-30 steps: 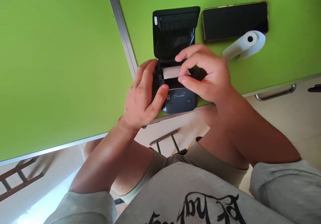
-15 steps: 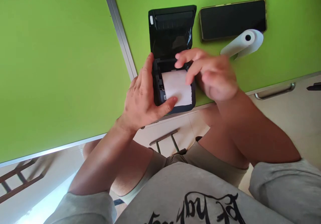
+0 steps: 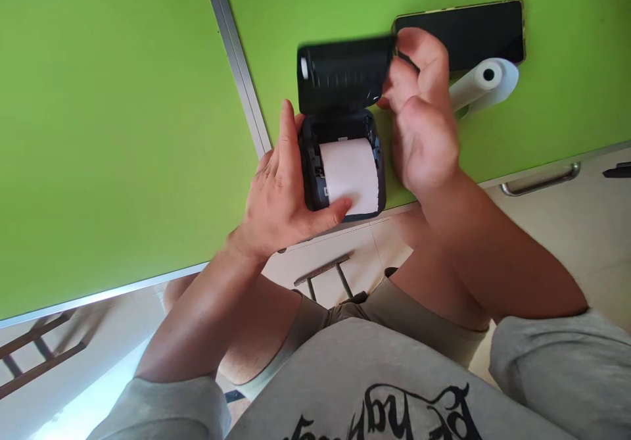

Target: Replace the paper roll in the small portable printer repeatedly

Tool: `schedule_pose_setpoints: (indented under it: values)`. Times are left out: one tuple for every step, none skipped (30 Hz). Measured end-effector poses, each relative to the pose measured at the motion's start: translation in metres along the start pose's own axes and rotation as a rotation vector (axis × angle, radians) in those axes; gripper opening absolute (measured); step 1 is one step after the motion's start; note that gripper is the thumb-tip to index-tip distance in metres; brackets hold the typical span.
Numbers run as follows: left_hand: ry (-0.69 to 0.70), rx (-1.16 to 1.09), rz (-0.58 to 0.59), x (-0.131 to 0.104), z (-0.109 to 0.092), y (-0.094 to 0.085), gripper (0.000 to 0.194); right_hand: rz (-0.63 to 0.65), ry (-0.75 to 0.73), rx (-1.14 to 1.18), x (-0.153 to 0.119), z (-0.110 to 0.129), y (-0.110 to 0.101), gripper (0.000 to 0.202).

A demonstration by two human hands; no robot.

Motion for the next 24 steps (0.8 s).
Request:
schedule_pose_setpoints:
  values:
    - [0.003,-0.003,-0.005,0.000,0.000,0.000,0.128,-0.041,-0.008,0.052,0.000,-0.001,-0.003,0.056]
    - [0.006,-0.004,-0.008,0.000,0.000,0.000,0.127,-0.085,0.001,0.115,0.000,-0.002,-0.007,0.049]
    - [0.010,-0.003,-0.009,0.000,-0.001,0.000,0.126,-0.105,0.026,0.154,-0.001,-0.005,-0.009,0.043]
    - [0.013,0.000,-0.012,0.000,-0.002,-0.001,0.124,-0.102,0.035,0.151,-0.001,-0.006,-0.009,0.039]
    - [0.012,0.002,-0.015,0.000,-0.002,-0.001,0.121,-0.101,0.013,0.146,-0.002,-0.005,-0.009,0.038]
    - [0.010,0.004,-0.016,0.000,-0.003,-0.002,0.119,-0.089,-0.026,0.140,-0.003,-0.003,-0.009,0.038]
    - [0.007,0.006,-0.017,0.000,-0.003,-0.002,0.116,-0.063,-0.068,0.132,-0.003,0.000,-0.008,0.040]
    - [0.006,0.007,-0.017,0.001,-0.004,-0.003,0.113,-0.029,-0.096,0.121,-0.004,0.003,-0.006,0.041]
    - [0.011,0.005,-0.019,0.001,-0.005,-0.003,0.110,0.008,-0.104,0.110,-0.004,0.006,-0.005,0.041]
    - [0.024,0.002,-0.024,0.002,-0.006,-0.004,0.106,0.045,-0.103,0.089,-0.004,0.008,-0.004,0.040]
    - [0.039,-0.002,-0.029,0.002,-0.007,-0.005,0.103,0.083,-0.093,0.053,-0.003,0.010,-0.003,0.039]
    - [0.055,-0.005,-0.034,0.003,-0.008,-0.005,0.101,0.128,-0.080,0.006,-0.003,0.012,-0.002,0.039]
    - [0.067,-0.007,-0.035,0.003,-0.009,-0.005,0.099,0.176,-0.069,-0.044,-0.002,0.014,-0.001,0.041]
    - [0.073,-0.006,-0.031,0.003,-0.010,-0.005,0.096,0.227,-0.059,-0.089,-0.002,0.016,0.000,0.042]
    - [0.072,0.000,-0.026,0.004,-0.010,-0.005,0.094,0.281,-0.052,-0.126,-0.002,0.019,0.001,0.043]
    - [0.064,0.009,-0.019,0.004,-0.010,-0.004,0.092,0.334,-0.044,-0.157,-0.001,0.021,0.002,0.042]
    - [0.056,0.018,-0.013,0.004,-0.010,-0.004,0.090,0.375,-0.037,-0.181,-0.001,0.023,0.003,0.039]
    - [0.050,0.027,-0.010,0.004,-0.010,-0.004,0.090,0.401,-0.033,-0.203,-0.001,0.026,0.003,0.036]
    - [0.047,0.035,-0.009,0.004,-0.010,-0.004,0.089,0.414,-0.030,-0.223,0.000,0.028,0.003,0.032]
    - [0.050,0.040,-0.011,0.004,-0.010,-0.005,0.089,0.417,-0.029,-0.238,0.001,0.030,0.002,0.030]
    - [0.058,0.037,-0.012,0.004,-0.011,-0.005,0.089,0.418,-0.033,-0.248,0.001,0.031,0.002,0.030]
    - [0.068,0.029,-0.015,0.003,-0.012,-0.006,0.089,0.423,-0.041,-0.253,0.002,0.032,0.003,0.031]
    - [0.078,0.018,-0.023,0.003,-0.012,-0.006,0.087,0.432,-0.053,-0.257,0.001,0.032,0.004,0.032]
    - [0.082,0.004,-0.030,0.002,-0.012,-0.007,0.084,0.444,-0.070,-0.261,0.001,0.031,0.005,0.034]
Point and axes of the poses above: each hand's wrist, its own x-axis towards the middle knuckle, its own y-axis out of the palm, z = x × y, the point moved 7 cm from there along x, towards the middle knuckle, and after that the axes turned 10 degrees about y, right-handed, at the moved point
